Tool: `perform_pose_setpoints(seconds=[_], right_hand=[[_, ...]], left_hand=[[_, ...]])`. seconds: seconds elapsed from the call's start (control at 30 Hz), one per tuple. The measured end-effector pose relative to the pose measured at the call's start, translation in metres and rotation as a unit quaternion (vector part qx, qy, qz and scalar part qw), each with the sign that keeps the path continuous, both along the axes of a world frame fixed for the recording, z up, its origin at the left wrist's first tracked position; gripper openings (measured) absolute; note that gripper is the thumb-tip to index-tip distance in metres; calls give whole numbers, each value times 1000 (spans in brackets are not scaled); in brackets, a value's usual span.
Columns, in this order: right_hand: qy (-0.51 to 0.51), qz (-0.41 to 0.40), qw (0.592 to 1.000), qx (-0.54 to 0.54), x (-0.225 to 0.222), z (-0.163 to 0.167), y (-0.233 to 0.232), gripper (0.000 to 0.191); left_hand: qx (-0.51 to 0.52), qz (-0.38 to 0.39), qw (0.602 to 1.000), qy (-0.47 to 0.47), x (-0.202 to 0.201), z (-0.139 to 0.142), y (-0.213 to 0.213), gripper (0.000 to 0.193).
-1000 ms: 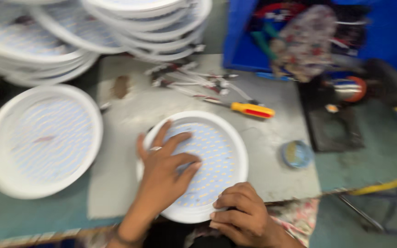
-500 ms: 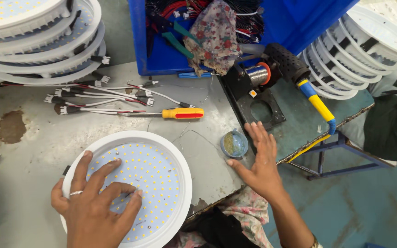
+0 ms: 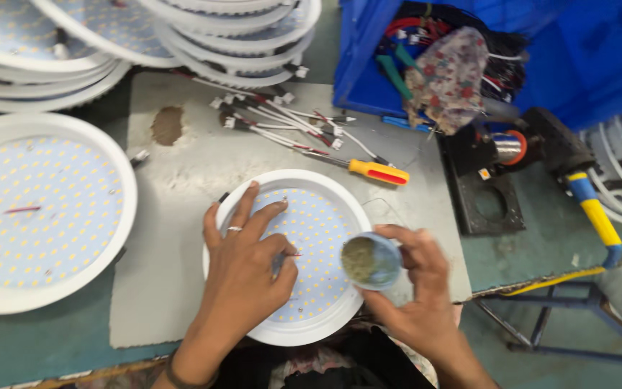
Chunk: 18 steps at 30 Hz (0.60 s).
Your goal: The person stacks round LED panel lights on a workbench, strips and arranges red and black wires with pliers, then solders wire ends onto the terminals of an LED panel board, dipping the wire in flux from a small container before soldering. They handle the panels one at a time, moving finished ones onto a stack.
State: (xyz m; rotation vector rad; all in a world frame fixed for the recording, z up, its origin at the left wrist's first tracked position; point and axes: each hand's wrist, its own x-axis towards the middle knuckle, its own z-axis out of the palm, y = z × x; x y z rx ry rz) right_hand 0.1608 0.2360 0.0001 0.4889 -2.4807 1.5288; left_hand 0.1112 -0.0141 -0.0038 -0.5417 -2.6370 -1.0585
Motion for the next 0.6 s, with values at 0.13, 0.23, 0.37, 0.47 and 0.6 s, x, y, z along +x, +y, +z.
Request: perform_pose_setpoints(seconds=[0.13,0.23,0.37,0.47,0.6], right_hand=[[76,28,991,103,-14,0,-27,100],[72,17,989,126,-20,0,-33,99],[69,2,986,155,-20,-1,-31,99],[73,10,985,155,-19,-3,-29,100],[79,15,985,153,-20,-4,-30,101]], left_hand=[[-3,3,1000,10,-2,2,4,7],[15,2,1000,4,-2,4,6,8],[12,-1,1000,-3,-1,6,7,9],[23,0,1000,-2,0,7,8,13],[25,6,1000,0,-1,8,10,13]])
